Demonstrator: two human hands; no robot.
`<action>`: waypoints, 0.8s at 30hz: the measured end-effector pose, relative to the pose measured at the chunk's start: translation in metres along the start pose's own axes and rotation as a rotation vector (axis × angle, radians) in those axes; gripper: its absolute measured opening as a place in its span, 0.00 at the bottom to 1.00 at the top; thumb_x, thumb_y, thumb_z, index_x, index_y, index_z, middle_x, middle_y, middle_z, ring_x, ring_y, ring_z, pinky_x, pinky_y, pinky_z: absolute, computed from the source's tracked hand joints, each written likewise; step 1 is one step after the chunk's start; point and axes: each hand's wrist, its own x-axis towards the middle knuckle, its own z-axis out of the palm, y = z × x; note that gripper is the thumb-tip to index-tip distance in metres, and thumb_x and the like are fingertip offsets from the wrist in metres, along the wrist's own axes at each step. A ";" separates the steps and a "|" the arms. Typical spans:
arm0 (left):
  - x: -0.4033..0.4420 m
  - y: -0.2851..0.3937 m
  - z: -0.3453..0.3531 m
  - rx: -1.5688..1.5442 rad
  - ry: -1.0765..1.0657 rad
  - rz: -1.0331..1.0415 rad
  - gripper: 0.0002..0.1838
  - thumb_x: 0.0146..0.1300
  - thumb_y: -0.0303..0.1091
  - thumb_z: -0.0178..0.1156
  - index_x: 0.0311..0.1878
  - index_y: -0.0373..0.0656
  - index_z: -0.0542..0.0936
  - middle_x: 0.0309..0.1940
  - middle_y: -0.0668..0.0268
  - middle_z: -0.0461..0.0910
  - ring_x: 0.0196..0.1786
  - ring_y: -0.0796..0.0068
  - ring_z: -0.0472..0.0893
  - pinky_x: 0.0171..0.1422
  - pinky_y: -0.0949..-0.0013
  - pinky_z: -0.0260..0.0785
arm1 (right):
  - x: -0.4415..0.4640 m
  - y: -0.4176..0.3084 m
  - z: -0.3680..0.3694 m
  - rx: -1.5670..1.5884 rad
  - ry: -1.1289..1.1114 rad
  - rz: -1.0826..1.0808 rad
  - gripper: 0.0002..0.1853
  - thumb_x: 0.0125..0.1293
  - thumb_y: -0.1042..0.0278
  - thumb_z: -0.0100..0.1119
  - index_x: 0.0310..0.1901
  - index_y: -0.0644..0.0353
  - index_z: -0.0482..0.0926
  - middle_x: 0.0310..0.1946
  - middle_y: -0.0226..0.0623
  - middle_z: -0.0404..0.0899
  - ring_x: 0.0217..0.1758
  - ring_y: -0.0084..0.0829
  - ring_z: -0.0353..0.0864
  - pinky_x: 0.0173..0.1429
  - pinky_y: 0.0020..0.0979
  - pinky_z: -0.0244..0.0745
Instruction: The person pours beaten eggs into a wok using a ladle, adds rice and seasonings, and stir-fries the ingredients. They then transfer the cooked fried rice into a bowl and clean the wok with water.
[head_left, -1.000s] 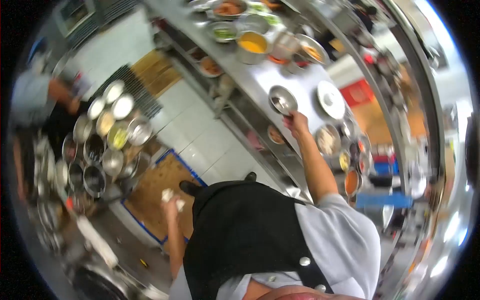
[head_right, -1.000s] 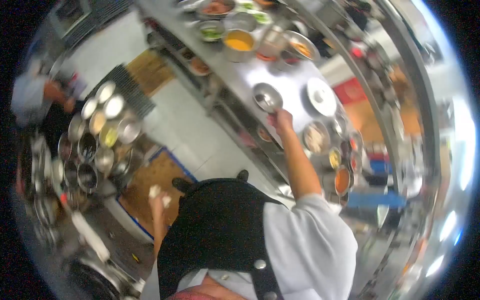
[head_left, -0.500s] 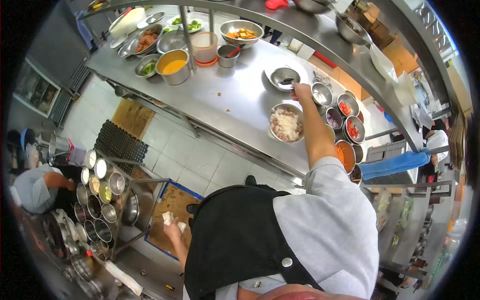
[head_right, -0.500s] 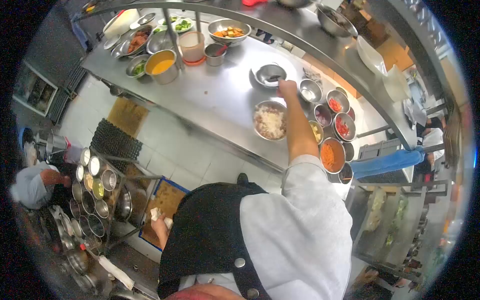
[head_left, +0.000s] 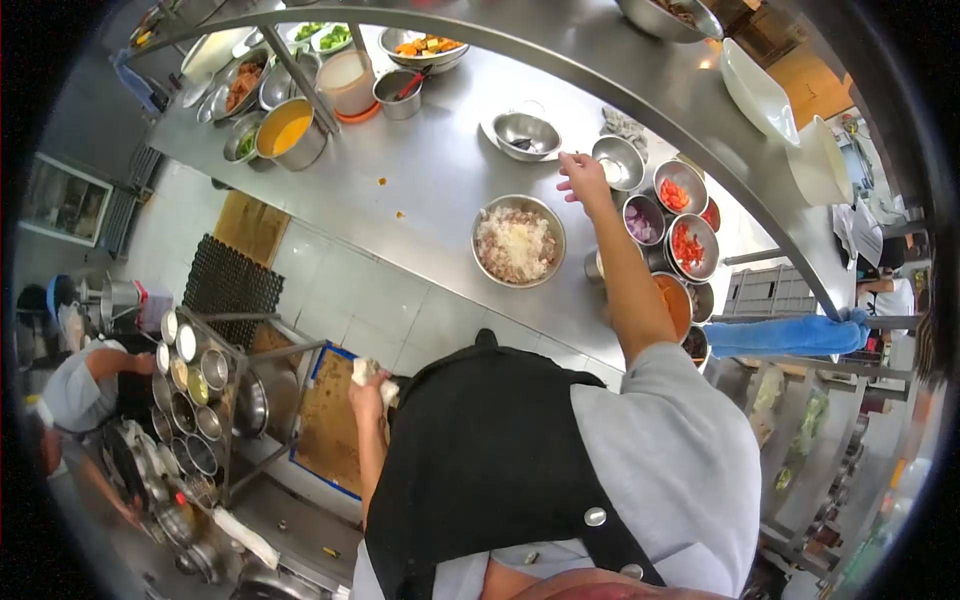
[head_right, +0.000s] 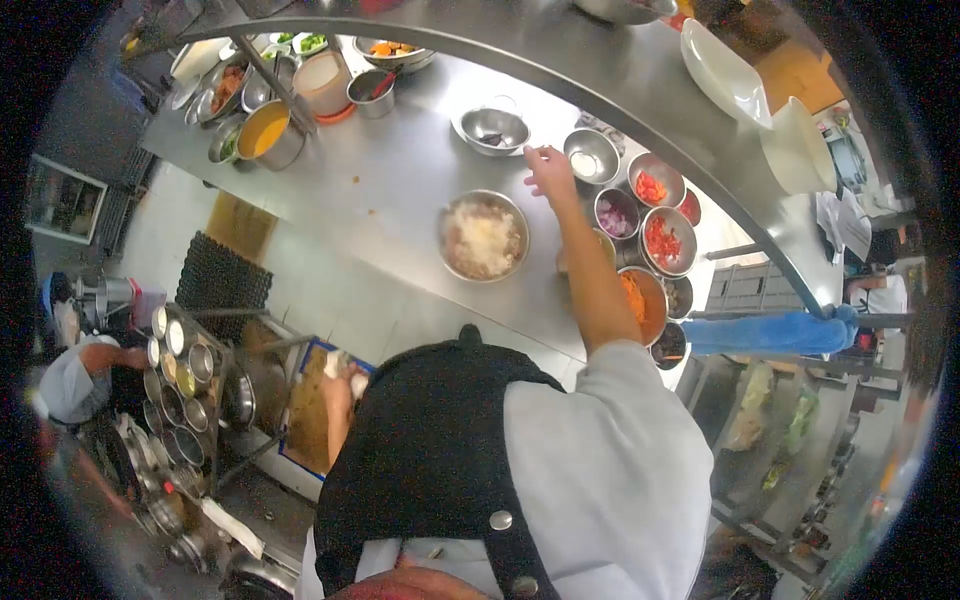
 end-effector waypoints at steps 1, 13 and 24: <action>0.004 0.001 0.003 0.027 -0.035 -0.013 0.15 0.63 0.23 0.63 0.53 0.33 0.80 0.37 0.60 0.84 0.35 0.69 0.83 0.38 0.66 0.76 | -0.024 -0.006 -0.003 -0.067 -0.025 -0.016 0.26 0.70 0.43 0.63 0.48 0.65 0.81 0.39 0.40 0.85 0.31 0.28 0.87 0.25 0.27 0.78; -0.013 0.005 0.040 0.176 -0.080 0.116 0.21 0.57 0.27 0.70 0.55 0.34 0.79 0.43 0.59 0.85 0.42 0.67 0.84 0.47 0.63 0.77 | -0.113 0.021 0.048 0.003 -0.309 0.066 0.16 0.70 0.56 0.66 0.38 0.64 0.78 0.30 0.36 0.81 0.29 0.29 0.84 0.25 0.29 0.81; -0.074 -0.120 -0.112 0.274 0.306 0.038 0.21 0.52 0.29 0.69 0.50 0.34 0.80 0.40 0.51 0.86 0.42 0.57 0.85 0.49 0.57 0.76 | -0.235 -0.088 0.123 -0.142 -0.207 -0.619 0.17 0.71 0.62 0.65 0.57 0.61 0.81 0.44 0.35 0.85 0.46 0.23 0.83 0.46 0.30 0.80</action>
